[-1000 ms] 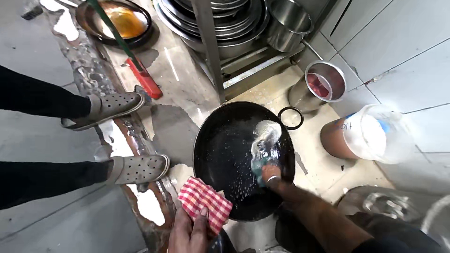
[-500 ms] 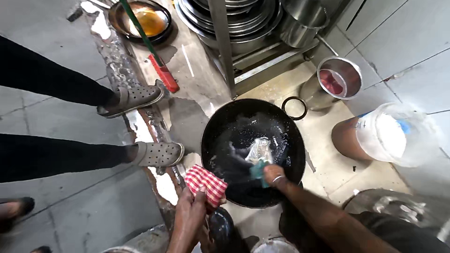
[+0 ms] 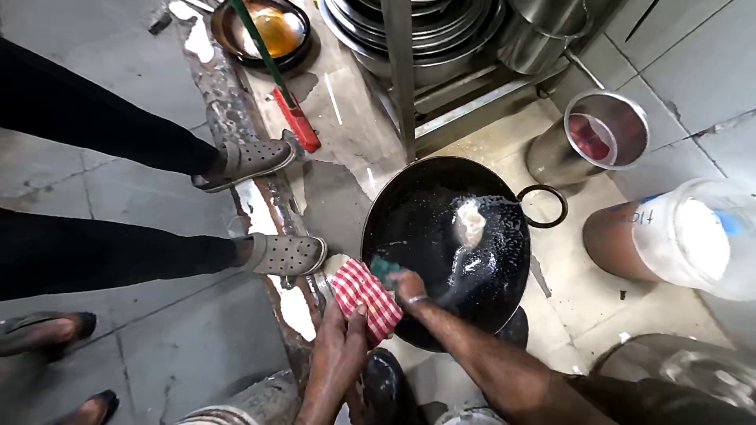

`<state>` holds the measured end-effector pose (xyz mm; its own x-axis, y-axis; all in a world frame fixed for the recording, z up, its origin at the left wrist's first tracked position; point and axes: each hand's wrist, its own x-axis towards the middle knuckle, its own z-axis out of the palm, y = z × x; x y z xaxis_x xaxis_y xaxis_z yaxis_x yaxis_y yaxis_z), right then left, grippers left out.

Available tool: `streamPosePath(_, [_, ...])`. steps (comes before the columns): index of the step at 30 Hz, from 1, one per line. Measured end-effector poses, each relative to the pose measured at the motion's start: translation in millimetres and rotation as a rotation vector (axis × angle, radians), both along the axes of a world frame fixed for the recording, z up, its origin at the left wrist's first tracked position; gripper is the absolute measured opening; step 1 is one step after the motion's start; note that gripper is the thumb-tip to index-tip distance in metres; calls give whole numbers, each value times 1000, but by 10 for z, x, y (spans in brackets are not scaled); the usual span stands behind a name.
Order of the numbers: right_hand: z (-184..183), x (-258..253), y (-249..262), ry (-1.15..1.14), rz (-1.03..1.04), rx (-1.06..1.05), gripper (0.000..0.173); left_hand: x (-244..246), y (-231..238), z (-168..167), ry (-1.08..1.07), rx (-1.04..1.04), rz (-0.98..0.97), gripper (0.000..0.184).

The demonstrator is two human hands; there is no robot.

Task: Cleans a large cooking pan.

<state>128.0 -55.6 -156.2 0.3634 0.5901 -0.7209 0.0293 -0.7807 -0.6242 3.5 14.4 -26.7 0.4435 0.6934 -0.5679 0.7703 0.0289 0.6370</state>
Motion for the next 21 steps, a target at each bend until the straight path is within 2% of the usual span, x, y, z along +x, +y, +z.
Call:
streamPosePath(2, [-129, 179, 317, -105, -96, 118, 32, 29, 35, -5, 4, 53, -42, 38])
streamPosePath(4, [-441, 412, 330, -296, -9, 79, 36, 46, 50, 27, -7, 86, -65, 36])
streamPosePath(6, [-767, 777, 38, -425, 92, -104, 36, 72, 27, 43, -33, 83, -41, 33])
streamPosePath(8, [-928, 1138, -412, -487, 157, -256, 32, 54, 1, 30, -63, 41, 33, 28])
streamPosePath(10, [-927, 1336, -781, -504, 195, -389, 28, -4, -62, 6, -72, -6, 94, 29])
streamPosePath(12, [-826, 1194, -889, -435, 198, -462, 28, -1, -110, 21, -50, -35, 119, 30])
streamPosePath(14, [-641, 794, -673, -289, 232, -409, 35, 32, -152, 57, -31, -60, 127, 30])
streamPosePath(17, [-314, 460, 74, -187, 276, -128, 36, 28, -137, 88, -2, -73, 117, 33])
streamPosePath(19, [-354, 640, 404, -256, 192, 23, 34, 7, -106, 95, -2, -53, 70, 36])
streamPosePath(21, [-548, 1025, 405, -404, 104, 27, 30, 5, -100, 119, -25, -19, 11, 37])
